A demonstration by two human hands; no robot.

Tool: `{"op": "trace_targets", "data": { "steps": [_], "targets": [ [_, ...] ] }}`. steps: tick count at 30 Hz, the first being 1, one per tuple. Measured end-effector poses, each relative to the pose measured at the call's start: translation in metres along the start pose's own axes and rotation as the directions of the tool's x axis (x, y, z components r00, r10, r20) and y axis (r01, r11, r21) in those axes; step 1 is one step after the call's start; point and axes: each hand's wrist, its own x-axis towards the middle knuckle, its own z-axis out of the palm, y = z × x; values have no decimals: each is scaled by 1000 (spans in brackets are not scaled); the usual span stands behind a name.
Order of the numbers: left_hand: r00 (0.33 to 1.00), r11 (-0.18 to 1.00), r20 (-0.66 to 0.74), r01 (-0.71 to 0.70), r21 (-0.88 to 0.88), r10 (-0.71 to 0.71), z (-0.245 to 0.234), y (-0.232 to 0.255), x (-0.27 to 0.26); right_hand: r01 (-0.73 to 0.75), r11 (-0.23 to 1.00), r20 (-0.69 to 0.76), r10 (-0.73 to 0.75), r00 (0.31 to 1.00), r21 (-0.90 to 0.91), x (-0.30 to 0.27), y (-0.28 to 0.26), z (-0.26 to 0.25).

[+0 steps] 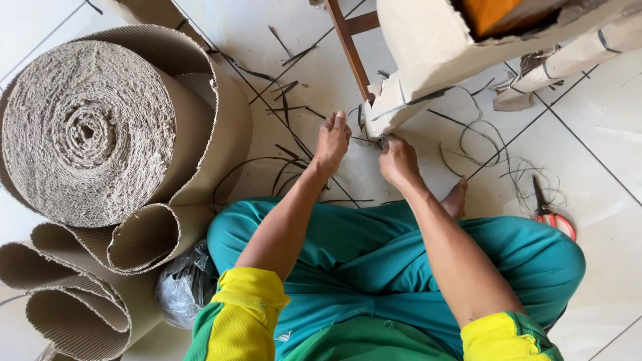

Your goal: Wrapping a wooden chair leg with protective cardboard and securing it by tying multiple strings.

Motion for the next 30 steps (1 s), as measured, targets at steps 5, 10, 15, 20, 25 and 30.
{"op": "trace_targets", "data": {
  "steps": [5,10,15,20,25,30],
  "targets": [
    [986,948,46,-165,273,159,2,-16,8,-23,980,-67,37,997,199,-56,-71,8],
    [964,866,123,-268,422,238,1,-7,10,151,928,-236,-71,969,340,-69,-86,-1],
    [907,642,373,-405,651,194,-9,-1,12,15,967,-129,19,991,256,-55,-75,-36],
    [749,396,557,-663,636,360,-27,-8,17,213,977,-161,-212,964,-12,-42,-66,-44],
    [549,82,687,-805,587,476,-34,-11,18,252,954,-129,-274,953,-163,-37,-57,-53],
    [422,-155,709,-790,593,565,-43,-11,23,327,940,-67,-334,940,-101,-34,-69,-75]
  ]
}}
